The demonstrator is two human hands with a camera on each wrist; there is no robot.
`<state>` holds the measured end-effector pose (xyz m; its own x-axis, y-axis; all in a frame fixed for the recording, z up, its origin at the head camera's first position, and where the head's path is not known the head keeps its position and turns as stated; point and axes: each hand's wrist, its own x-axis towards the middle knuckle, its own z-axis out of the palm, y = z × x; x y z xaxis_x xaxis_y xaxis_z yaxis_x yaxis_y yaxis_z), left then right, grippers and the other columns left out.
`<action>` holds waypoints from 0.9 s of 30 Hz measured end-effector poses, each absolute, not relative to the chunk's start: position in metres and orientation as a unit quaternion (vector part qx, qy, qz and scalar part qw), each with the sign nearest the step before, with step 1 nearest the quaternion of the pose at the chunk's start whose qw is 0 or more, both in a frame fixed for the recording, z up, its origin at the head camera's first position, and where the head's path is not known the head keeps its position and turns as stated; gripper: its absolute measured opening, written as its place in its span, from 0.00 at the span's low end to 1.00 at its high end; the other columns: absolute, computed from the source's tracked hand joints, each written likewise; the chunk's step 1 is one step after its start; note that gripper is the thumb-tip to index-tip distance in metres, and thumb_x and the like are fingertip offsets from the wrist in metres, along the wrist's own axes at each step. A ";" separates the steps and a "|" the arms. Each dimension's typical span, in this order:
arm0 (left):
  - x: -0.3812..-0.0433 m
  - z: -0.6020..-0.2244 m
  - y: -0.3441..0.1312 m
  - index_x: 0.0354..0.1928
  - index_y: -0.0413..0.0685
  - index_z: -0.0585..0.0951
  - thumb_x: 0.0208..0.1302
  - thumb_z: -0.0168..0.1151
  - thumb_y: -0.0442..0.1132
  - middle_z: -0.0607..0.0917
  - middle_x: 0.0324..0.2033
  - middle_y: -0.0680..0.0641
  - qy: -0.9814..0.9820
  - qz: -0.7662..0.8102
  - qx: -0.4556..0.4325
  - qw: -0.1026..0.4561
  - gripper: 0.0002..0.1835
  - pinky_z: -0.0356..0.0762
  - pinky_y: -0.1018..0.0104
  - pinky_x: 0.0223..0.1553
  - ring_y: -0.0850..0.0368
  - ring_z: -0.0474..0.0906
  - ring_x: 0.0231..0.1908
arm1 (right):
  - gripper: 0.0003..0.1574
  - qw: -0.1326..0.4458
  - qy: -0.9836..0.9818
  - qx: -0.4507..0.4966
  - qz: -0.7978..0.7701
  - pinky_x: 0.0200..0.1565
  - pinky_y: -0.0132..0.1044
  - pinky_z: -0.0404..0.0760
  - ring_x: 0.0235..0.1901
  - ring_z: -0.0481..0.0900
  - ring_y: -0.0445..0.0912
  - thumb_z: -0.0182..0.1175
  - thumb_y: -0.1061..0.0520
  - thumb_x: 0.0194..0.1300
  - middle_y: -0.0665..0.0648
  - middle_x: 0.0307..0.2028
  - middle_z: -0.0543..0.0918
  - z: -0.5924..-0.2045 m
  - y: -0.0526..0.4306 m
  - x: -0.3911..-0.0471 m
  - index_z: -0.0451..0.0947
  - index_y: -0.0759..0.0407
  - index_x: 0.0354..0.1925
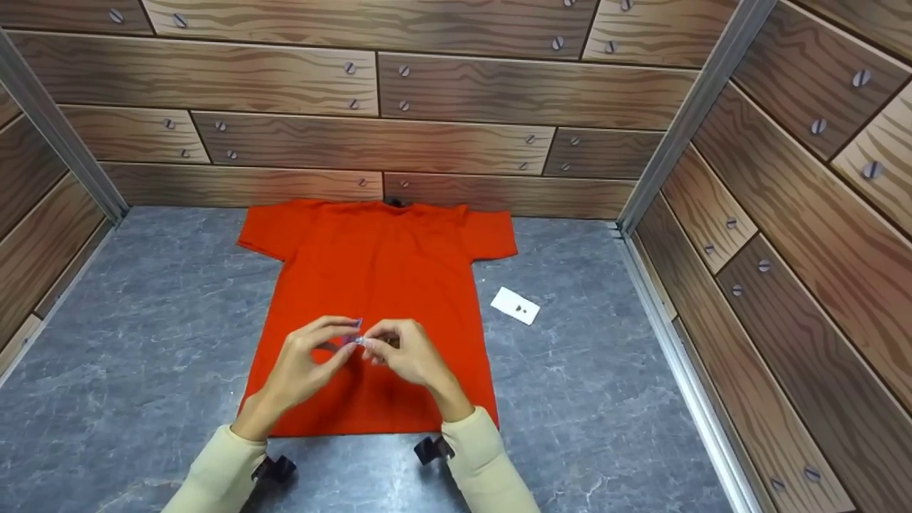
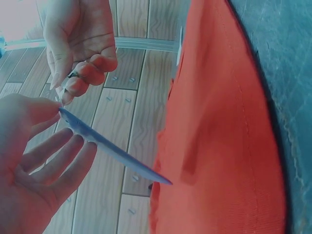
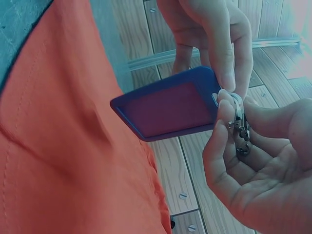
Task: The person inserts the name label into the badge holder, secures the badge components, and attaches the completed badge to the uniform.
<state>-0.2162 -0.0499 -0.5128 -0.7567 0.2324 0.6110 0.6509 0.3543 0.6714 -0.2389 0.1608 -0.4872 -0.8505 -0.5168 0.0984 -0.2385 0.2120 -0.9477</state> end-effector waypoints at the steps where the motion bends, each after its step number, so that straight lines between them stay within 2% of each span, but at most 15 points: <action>1: -0.216 -0.513 -0.050 0.47 0.42 0.89 0.64 0.71 0.31 0.88 0.50 0.44 -0.794 -0.498 -0.277 0.213 0.10 0.89 0.63 0.48 0.52 0.88 0.49 | 0.14 0.119 0.769 -0.244 -0.578 0.41 0.42 0.90 0.33 0.85 0.63 0.62 0.61 0.74 0.77 0.35 0.85 -0.488 0.160 -0.238 0.83 0.74 0.46; 6: -0.215 -0.513 -0.050 0.47 0.42 0.89 0.65 0.71 0.32 0.89 0.50 0.43 -0.785 -0.514 -0.271 0.213 0.09 0.89 0.61 0.44 0.50 0.89 0.47 | 0.12 0.108 0.772 -0.236 -0.580 0.41 0.45 0.90 0.32 0.86 0.58 0.62 0.60 0.74 0.73 0.35 0.86 -0.488 0.158 -0.235 0.84 0.70 0.45; 9: -0.216 -0.513 -0.050 0.47 0.40 0.89 0.65 0.71 0.31 0.89 0.49 0.43 -0.780 -0.525 -0.268 0.210 0.09 0.90 0.58 0.42 0.48 0.89 0.45 | 0.13 0.100 0.770 -0.238 -0.583 0.41 0.42 0.90 0.32 0.86 0.57 0.62 0.60 0.73 0.73 0.35 0.86 -0.488 0.158 -0.234 0.83 0.72 0.46; 14: -0.216 -0.512 -0.050 0.46 0.39 0.89 0.64 0.70 0.29 0.89 0.49 0.43 -0.775 -0.538 -0.263 0.203 0.10 0.90 0.54 0.42 0.49 0.89 0.44 | 0.13 0.094 0.766 -0.236 -0.590 0.40 0.43 0.90 0.32 0.85 0.60 0.62 0.61 0.73 0.75 0.35 0.86 -0.486 0.155 -0.234 0.84 0.72 0.45; 17: -0.217 -0.512 -0.050 0.46 0.39 0.89 0.64 0.70 0.29 0.89 0.50 0.44 -0.772 -0.542 -0.262 0.204 0.09 0.90 0.55 0.41 0.51 0.89 0.43 | 0.11 0.088 0.767 -0.235 -0.590 0.40 0.44 0.90 0.32 0.85 0.60 0.62 0.60 0.74 0.73 0.35 0.86 -0.486 0.154 -0.234 0.85 0.69 0.45; 22: -0.216 -0.509 -0.050 0.47 0.38 0.89 0.66 0.70 0.31 0.89 0.50 0.43 -0.771 -0.541 -0.266 0.204 0.09 0.90 0.61 0.41 0.54 0.89 0.40 | 0.10 0.076 0.768 -0.235 -0.591 0.40 0.43 0.90 0.31 0.85 0.57 0.61 0.61 0.74 0.72 0.34 0.86 -0.485 0.154 -0.233 0.85 0.68 0.44; 27: -0.215 -0.510 -0.050 0.47 0.39 0.89 0.67 0.69 0.31 0.89 0.50 0.43 -0.769 -0.545 -0.266 0.203 0.09 0.89 0.65 0.42 0.56 0.90 0.40 | 0.11 0.077 0.765 -0.235 -0.595 0.39 0.37 0.89 0.32 0.85 0.61 0.62 0.62 0.73 0.72 0.35 0.86 -0.484 0.153 -0.231 0.84 0.70 0.45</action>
